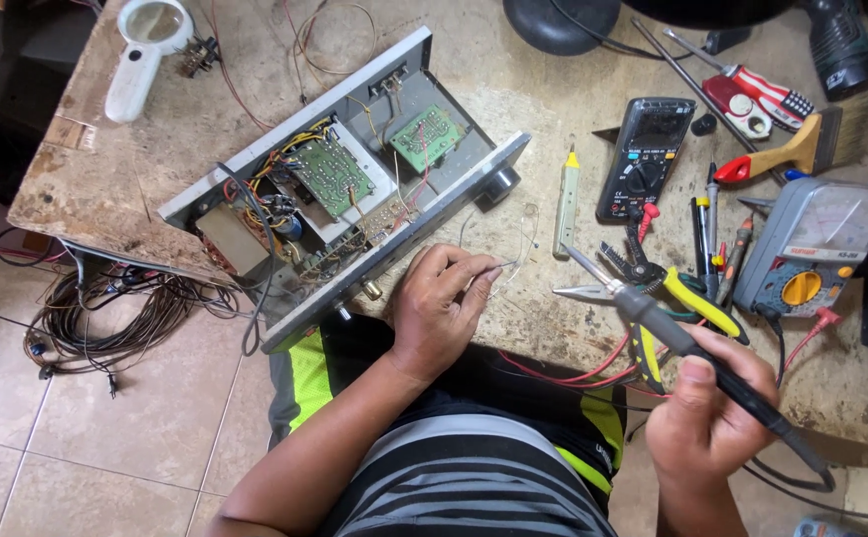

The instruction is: The person removes a circuit board from a metal chassis, strips a wire with pliers, and solders the wire to the board using a soldering iron. The person then places the board back into the chassis.

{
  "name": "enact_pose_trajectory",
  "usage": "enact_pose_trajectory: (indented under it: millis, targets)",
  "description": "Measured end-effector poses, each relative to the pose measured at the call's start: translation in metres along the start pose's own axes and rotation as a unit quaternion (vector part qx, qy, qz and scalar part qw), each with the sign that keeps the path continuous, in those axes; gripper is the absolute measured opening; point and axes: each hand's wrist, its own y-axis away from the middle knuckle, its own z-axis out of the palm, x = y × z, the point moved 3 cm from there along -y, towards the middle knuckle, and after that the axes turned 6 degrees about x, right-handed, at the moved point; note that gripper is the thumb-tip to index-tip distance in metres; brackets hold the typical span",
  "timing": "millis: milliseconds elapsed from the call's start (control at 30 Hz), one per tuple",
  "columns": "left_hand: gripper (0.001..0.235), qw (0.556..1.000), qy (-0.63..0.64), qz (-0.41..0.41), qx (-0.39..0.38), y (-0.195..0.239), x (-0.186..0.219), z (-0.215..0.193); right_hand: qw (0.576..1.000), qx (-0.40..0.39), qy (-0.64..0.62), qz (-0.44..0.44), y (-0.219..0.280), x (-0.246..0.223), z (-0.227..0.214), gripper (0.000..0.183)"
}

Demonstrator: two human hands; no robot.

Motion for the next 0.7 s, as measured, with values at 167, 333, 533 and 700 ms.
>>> enact_pose_trajectory:
  millis: [167, 333, 533, 700]
  targets:
    - [0.011, 0.993, 0.101, -0.049, 0.020, -0.008, 0.030, -0.020, 0.997, 0.073, -0.024, -0.001, -0.004, 0.022, -0.014, 0.037]
    - [0.009, 0.986, 0.139, -0.087, 0.045, -0.029, 0.055, -0.064, 0.995, 0.083, -0.058, -0.003, -0.013, 0.029, -0.019, 0.043]
    - [0.006, 0.992, 0.047, -0.109, 0.038, -0.049, 0.046, -0.103, 0.992, 0.063, -0.108, -0.011, -0.021, 0.023, -0.016, 0.034]
    - [0.012, 0.993, -0.003, -0.109, 0.046, -0.065, 0.034, -0.117, 0.992, 0.059, -0.106, 0.024, -0.020, 0.024, -0.016, 0.038]
